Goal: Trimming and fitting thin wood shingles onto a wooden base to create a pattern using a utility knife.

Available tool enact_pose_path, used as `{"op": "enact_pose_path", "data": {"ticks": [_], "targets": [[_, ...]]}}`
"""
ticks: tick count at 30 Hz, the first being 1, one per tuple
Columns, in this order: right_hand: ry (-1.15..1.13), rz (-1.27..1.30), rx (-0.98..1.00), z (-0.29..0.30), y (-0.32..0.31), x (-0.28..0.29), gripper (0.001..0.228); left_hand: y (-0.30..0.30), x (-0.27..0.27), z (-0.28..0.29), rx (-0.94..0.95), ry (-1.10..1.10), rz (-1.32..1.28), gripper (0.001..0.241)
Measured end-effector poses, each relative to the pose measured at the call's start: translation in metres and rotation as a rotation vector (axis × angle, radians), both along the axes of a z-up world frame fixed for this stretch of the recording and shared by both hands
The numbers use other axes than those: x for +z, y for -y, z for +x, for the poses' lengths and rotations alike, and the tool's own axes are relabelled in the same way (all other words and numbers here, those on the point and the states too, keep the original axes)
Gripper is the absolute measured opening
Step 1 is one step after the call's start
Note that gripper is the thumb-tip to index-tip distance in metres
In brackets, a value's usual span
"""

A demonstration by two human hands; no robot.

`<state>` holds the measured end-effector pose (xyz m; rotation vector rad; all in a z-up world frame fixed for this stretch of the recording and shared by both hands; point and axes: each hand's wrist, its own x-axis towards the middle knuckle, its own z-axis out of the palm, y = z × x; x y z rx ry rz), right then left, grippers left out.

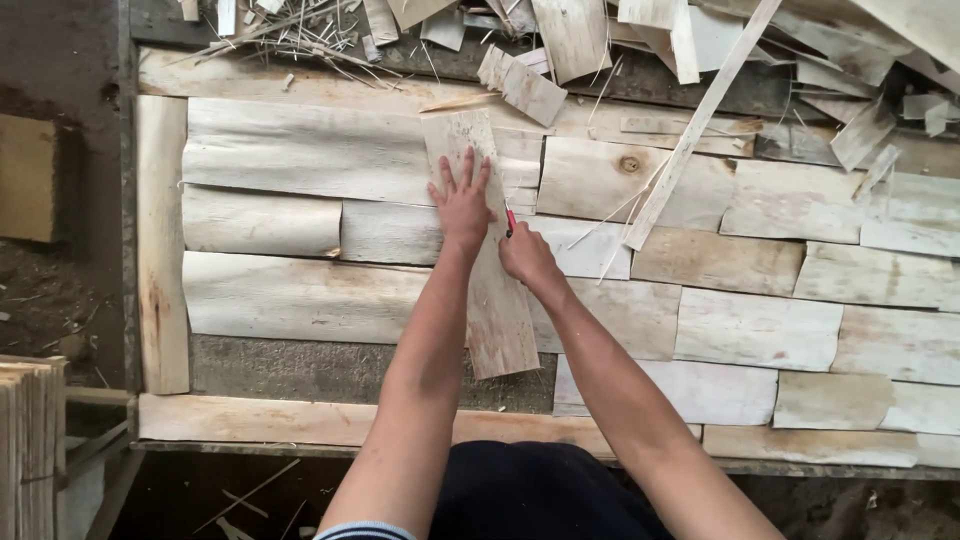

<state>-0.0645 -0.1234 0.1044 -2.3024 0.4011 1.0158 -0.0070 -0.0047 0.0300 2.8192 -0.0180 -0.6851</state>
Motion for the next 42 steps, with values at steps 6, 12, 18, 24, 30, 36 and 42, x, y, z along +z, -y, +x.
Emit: {"op": "enact_pose_path", "data": {"ticks": [6, 12, 18, 24, 30, 36, 42], "targets": [[-0.002, 0.001, 0.007, -0.015, 0.002, 0.004, 0.052, -0.003, -0.001, -0.002, 0.006, -0.006, -0.034, 0.107], [-0.02, 0.032, -0.006, -0.023, 0.011, -0.021, 0.053, 0.001, -0.014, -0.017, 0.007, 0.109, 0.005, 0.111], [-0.003, 0.01, 0.013, -0.021, 0.003, 0.018, 0.05, 0.007, -0.029, -0.063, -0.058, 0.584, 0.033, 0.08], [0.01, 0.013, 0.004, -0.021, 0.002, 0.014, 0.05, 0.013, -0.03, -0.096, -0.05, 0.38, 0.028, 0.082], [0.023, -0.009, 0.014, -0.033, 0.009, -0.025, 0.046, 0.014, -0.033, -0.089, -0.028, 0.259, 0.032, 0.089], [-0.041, -0.006, 0.005, -0.064, 0.011, 0.003, 0.049, 0.013, -0.033, -0.092, -0.032, 0.237, 0.021, 0.091], [-0.059, 0.004, 0.001, -0.07, 0.008, 0.035, 0.05, 0.011, -0.033, -0.103, -0.046, 0.287, -0.01, 0.095]]}}
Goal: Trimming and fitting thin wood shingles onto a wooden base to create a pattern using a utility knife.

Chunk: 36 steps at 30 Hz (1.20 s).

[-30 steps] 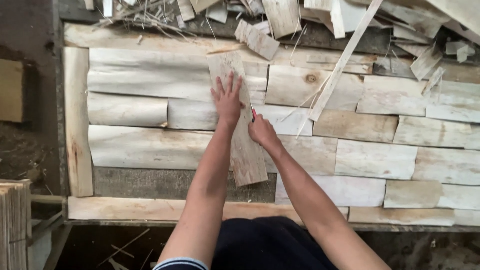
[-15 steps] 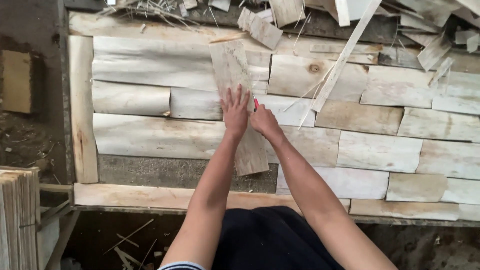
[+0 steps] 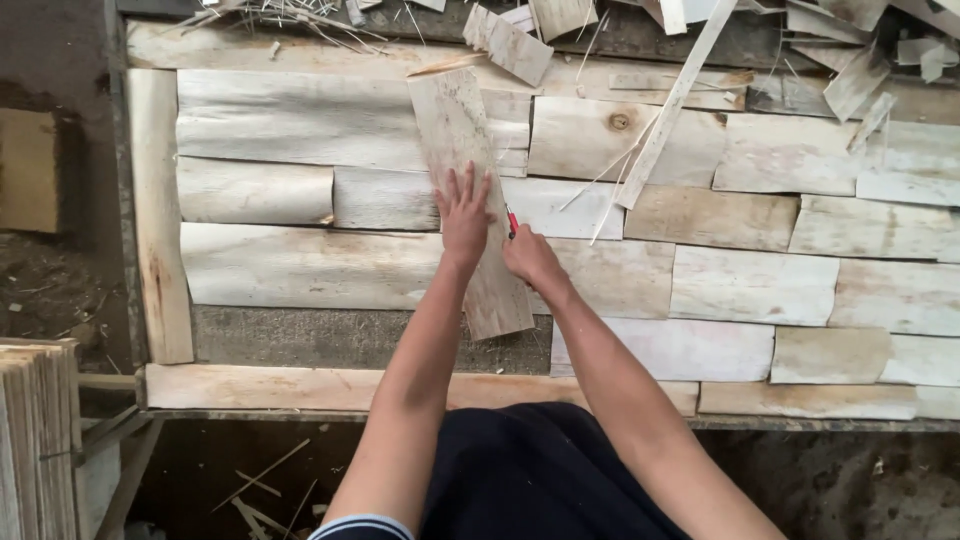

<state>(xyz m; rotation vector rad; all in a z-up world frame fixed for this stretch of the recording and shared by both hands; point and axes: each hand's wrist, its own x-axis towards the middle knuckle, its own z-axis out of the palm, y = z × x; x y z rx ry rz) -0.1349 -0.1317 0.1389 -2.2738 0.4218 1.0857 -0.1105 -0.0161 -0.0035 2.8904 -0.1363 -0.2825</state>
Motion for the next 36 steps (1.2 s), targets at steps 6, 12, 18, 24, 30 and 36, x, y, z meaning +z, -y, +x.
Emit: {"op": "enact_pose_path", "data": {"ticks": [6, 12, 18, 24, 30, 36], "targets": [[0.015, -0.008, -0.008, 0.0, -0.001, -0.007, 0.049, 0.006, 0.002, -0.046, -0.042, -0.077, -0.028, 0.093], [0.014, -0.008, -0.005, -0.013, -0.005, 0.006, 0.051, 0.01, 0.01, -0.047, -0.003, -0.103, -0.022, 0.087], [-0.016, -0.013, 0.007, -0.039, 0.001, -0.01, 0.049, 0.01, 0.02, -0.049, 0.002, -0.132, -0.034, 0.085], [0.011, 0.041, -0.057, -0.043, 0.009, -0.032, 0.045, 0.008, 0.012, -0.054, 0.013, -0.117, -0.073, 0.085], [0.104, 0.084, -0.207, -0.038, 0.022, -0.036, 0.042, 0.007, 0.018, -0.051, 0.029, -0.166, -0.123, 0.086], [0.544, 0.112, -0.393, 0.029, 0.024, -0.064, 0.019, 0.004, -0.003, -0.051, 0.018, -0.14, -0.122, 0.09]]}}
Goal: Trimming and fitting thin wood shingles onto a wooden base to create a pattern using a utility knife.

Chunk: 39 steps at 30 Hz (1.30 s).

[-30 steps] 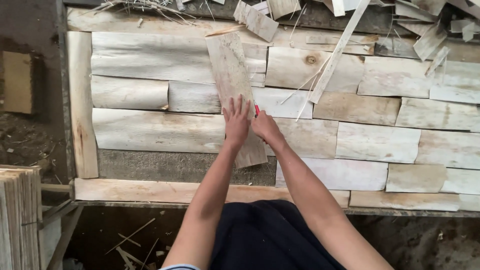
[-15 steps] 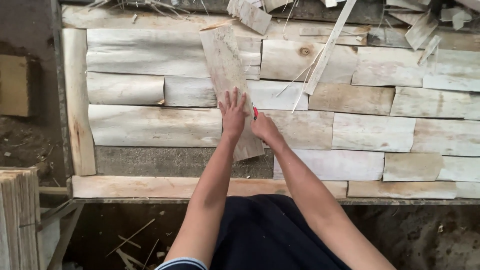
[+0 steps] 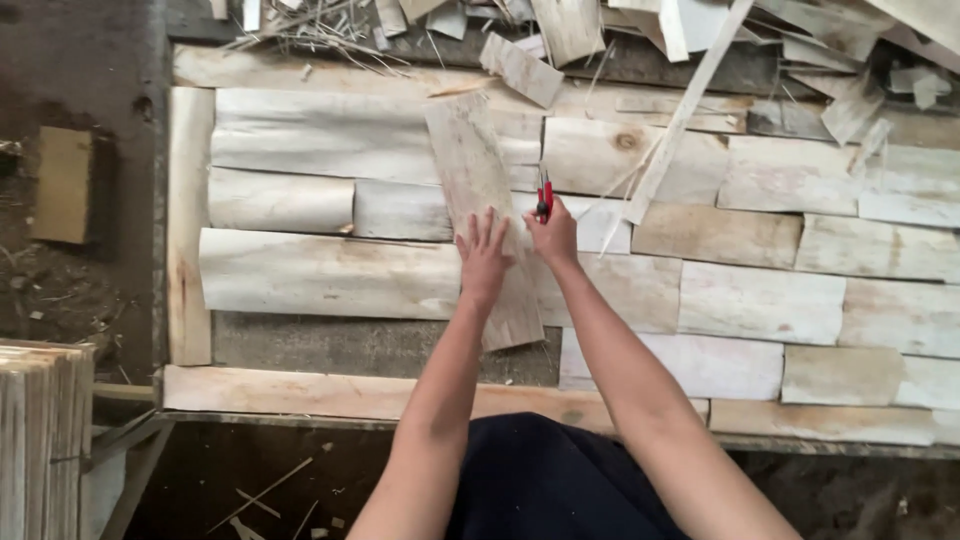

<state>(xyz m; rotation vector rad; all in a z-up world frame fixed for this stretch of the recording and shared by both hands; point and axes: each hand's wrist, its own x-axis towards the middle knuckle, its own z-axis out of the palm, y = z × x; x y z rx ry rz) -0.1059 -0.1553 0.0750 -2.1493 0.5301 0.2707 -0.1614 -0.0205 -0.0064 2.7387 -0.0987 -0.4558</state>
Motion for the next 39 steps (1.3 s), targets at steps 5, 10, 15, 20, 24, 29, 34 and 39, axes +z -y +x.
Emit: {"op": "enact_pose_path", "data": {"ticks": [5, 10, 15, 20, 24, 29, 34, 39], "targets": [[-0.021, -0.055, 0.114, 0.049, -0.017, -0.033, 0.039, -0.004, 0.0, 0.0, -0.012, -0.007, -0.078, 0.09], [-0.058, -0.002, 0.073, 0.059, -0.014, -0.032, 0.037, -0.005, 0.018, -0.001, -0.017, -0.005, -0.058, 0.086], [-0.078, 0.084, 0.026, 0.066, -0.002, -0.04, 0.033, -0.005, 0.018, 0.0, -0.021, 0.0, -0.079, 0.086], [0.033, -0.091, 0.132, 0.075, 0.011, -0.034, 0.024, -0.005, 0.022, -0.001, -0.015, 0.004, -0.078, 0.085], [0.107, -0.32, 0.196, 0.085, 0.02, -0.026, 0.023, -0.006, 0.013, 0.0, -0.038, 0.005, -0.061, 0.089], [0.189, -0.468, 0.235, 0.093, 0.02, -0.008, 0.017, -0.007, 0.011, 0.001, -0.048, -0.01, -0.068, 0.088], [0.25, -0.523, 0.311, 0.122, 0.027, -0.011, 0.017, -0.011, 0.012, 0.004, -0.064, -0.027, -0.104, 0.086], [0.25, -0.6, 0.378, 0.145, 0.024, -0.01, 0.025, -0.013, 0.023, 0.007, -0.069, -0.047, -0.13, 0.084]]}}
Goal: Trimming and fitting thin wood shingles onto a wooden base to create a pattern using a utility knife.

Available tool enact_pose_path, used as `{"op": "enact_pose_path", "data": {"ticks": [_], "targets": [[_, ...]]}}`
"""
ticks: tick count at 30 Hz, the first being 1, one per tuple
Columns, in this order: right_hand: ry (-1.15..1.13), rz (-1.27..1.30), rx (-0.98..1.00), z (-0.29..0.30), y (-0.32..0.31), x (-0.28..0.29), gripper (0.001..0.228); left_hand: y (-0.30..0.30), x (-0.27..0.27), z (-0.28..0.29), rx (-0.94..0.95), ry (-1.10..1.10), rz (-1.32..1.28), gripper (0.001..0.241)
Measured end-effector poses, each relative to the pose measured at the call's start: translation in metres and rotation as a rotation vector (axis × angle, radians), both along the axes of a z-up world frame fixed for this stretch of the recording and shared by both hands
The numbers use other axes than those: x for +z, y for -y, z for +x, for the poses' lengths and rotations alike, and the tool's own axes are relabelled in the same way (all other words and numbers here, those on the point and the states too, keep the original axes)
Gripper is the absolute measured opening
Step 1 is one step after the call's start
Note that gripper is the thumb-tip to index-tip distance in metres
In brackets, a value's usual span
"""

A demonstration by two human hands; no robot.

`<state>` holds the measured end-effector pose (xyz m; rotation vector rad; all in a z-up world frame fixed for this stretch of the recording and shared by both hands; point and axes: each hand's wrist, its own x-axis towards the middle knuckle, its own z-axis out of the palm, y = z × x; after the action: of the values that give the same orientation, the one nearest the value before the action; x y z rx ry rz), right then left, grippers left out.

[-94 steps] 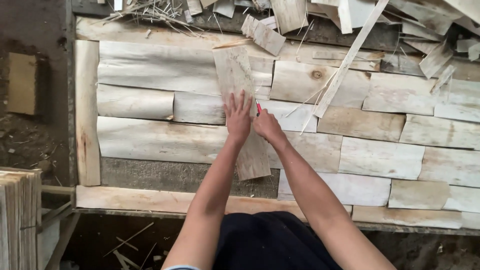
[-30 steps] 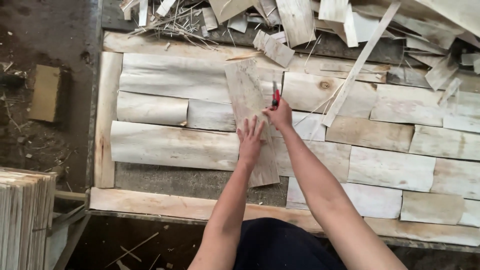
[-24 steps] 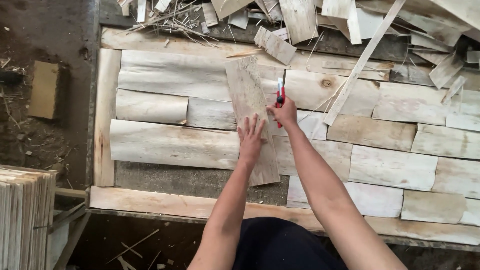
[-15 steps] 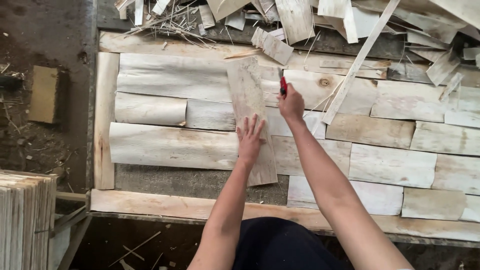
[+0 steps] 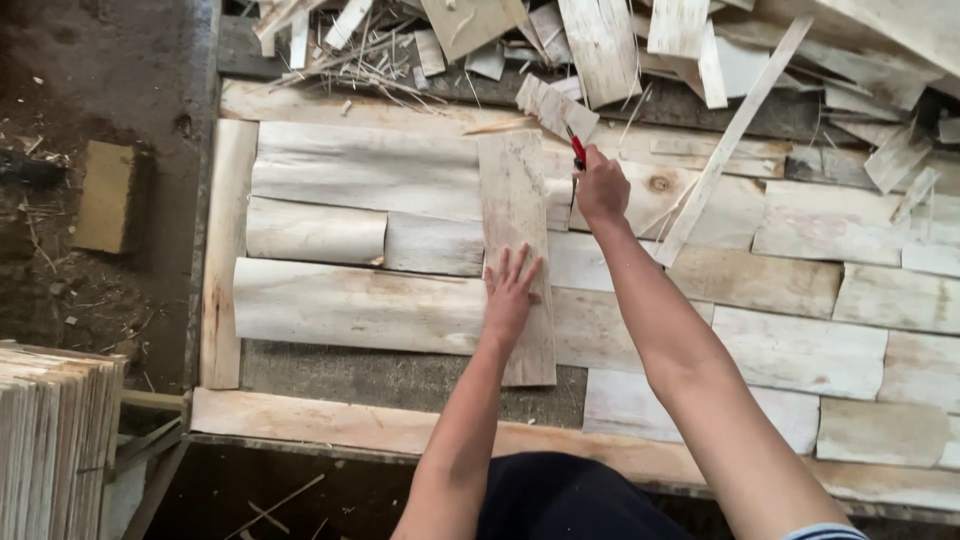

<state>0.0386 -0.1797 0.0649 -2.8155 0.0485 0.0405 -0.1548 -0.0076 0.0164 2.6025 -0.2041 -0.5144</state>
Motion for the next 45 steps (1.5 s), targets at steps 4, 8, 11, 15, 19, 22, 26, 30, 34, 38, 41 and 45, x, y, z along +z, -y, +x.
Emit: {"op": "enact_pose_path", "data": {"ticks": [4, 8, 11, 15, 19, 22, 26, 30, 34, 38, 41, 45], "targets": [[0.026, -0.013, -0.057, 0.015, -0.001, -0.008, 0.016, -0.001, 0.001, 0.0, -0.017, 0.003, 0.004, 0.084], [0.177, 0.035, -0.202, 0.051, 0.027, 0.019, 0.012, -0.001, 0.005, -0.002, -0.011, -0.001, 0.004, 0.086], [0.35, 0.19, -0.36, 0.094, 0.07, 0.046, 0.015, -0.007, 0.03, 0.004, -0.021, -0.04, -0.078, 0.075], [0.264, 0.073, -0.311, 0.079, 0.072, 0.058, 0.035, -0.004, 0.014, 0.003, -0.015, 0.012, -0.074, 0.079], [0.023, 0.574, -0.029, 0.012, 0.019, 0.059, 0.021, 0.0, 0.01, -0.001, -0.019, -0.026, -0.021, 0.078], [-0.192, 0.497, 0.066, -0.014, -0.005, 0.028, 0.035, -0.001, 0.004, -0.001, -0.012, -0.008, 0.02, 0.082], [-0.273, 0.414, 0.062, -0.01, -0.008, -0.006, 0.026, 0.0, 0.004, 0.0, -0.007, -0.023, 0.017, 0.082], [-0.225, 0.329, 0.104, 0.001, -0.005, -0.027, 0.023, 0.0, 0.003, -0.001, -0.013, -0.016, 0.034, 0.081], [-0.119, 0.185, 0.128, 0.0, -0.015, -0.042, 0.018, 0.001, 0.002, -0.003, -0.004, -0.014, 0.031, 0.08], [-0.049, 0.273, 0.041, -0.011, -0.029, -0.03, 0.014, 0.0, 0.008, 0.002, -0.001, -0.023, 0.021, 0.077], [-0.099, 0.346, -0.043, -0.01, -0.015, -0.038, 0.014, 0.0, 0.003, 0.001, -0.013, -0.026, 0.039, 0.078], [-0.311, 0.33, -0.194, -0.045, -0.014, -0.021, 0.028, 0.0, 0.009, -0.001, -0.007, -0.033, 0.02, 0.077]]}}
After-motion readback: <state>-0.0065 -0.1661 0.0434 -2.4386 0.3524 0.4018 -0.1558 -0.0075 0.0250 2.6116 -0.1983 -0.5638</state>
